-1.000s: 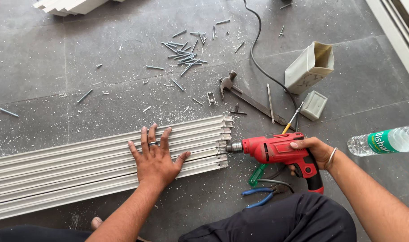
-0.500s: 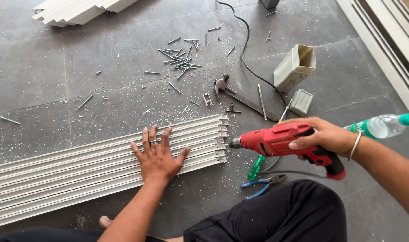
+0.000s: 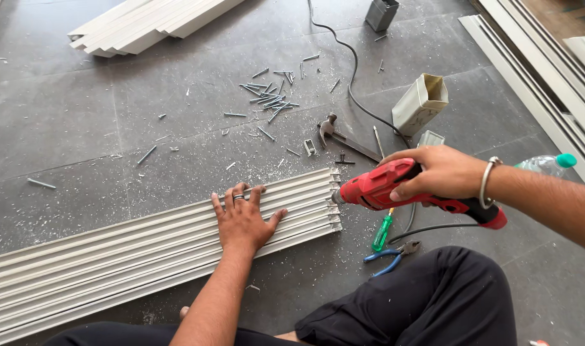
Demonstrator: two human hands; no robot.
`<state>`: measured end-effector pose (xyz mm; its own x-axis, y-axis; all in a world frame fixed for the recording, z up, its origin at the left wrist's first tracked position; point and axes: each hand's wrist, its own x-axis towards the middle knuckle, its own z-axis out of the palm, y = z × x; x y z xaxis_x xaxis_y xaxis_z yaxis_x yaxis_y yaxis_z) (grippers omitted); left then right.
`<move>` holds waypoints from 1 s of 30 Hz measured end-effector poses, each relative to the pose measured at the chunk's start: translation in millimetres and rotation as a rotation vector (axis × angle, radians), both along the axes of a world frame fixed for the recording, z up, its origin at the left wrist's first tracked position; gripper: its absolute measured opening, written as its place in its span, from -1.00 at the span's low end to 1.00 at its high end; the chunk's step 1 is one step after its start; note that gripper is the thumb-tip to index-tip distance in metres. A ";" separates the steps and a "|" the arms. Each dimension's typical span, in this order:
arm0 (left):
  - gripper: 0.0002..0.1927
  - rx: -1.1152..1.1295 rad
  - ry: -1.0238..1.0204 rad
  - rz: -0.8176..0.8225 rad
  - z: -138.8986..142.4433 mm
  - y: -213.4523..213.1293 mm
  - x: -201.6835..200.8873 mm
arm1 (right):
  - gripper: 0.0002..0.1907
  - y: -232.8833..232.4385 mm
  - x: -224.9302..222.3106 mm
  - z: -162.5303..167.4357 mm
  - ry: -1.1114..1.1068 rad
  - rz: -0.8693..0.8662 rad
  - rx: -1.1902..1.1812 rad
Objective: The person uses a red corded drill to drive screws into a stack of white metal profiles laid on the floor. They hold the profiles steady with one hand while operating the drill with the other, then briefly reposition the stack before continuing to drill.
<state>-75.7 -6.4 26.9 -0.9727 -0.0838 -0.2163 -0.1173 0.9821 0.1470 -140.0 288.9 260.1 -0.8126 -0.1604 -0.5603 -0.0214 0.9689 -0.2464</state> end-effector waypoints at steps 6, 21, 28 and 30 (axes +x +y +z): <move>-0.13 0.028 0.057 -0.019 -4.7 8.3 1.3 | -0.27 -5.9 -4.2 2.0 -0.019 0.018 0.054; -0.12 -0.004 0.011 -0.043 -9.5 13.9 -2.8 | -0.26 -10.2 -12.2 1.3 -0.032 0.051 0.136; -0.11 0.004 0.021 -0.044 -12.6 14.5 -2.9 | -0.29 -12.1 -11.6 2.7 -0.021 0.049 0.152; -0.11 0.008 0.020 -0.042 -12.3 14.4 -2.8 | -0.33 -16.1 -10.0 4.0 -0.004 0.045 0.142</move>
<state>-78.5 7.9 14.6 -0.9795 -0.0407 -0.1972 -0.0725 0.9849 0.1569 -150.0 272.8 264.0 -0.8041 -0.1155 -0.5832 -0.0651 0.9921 -0.1068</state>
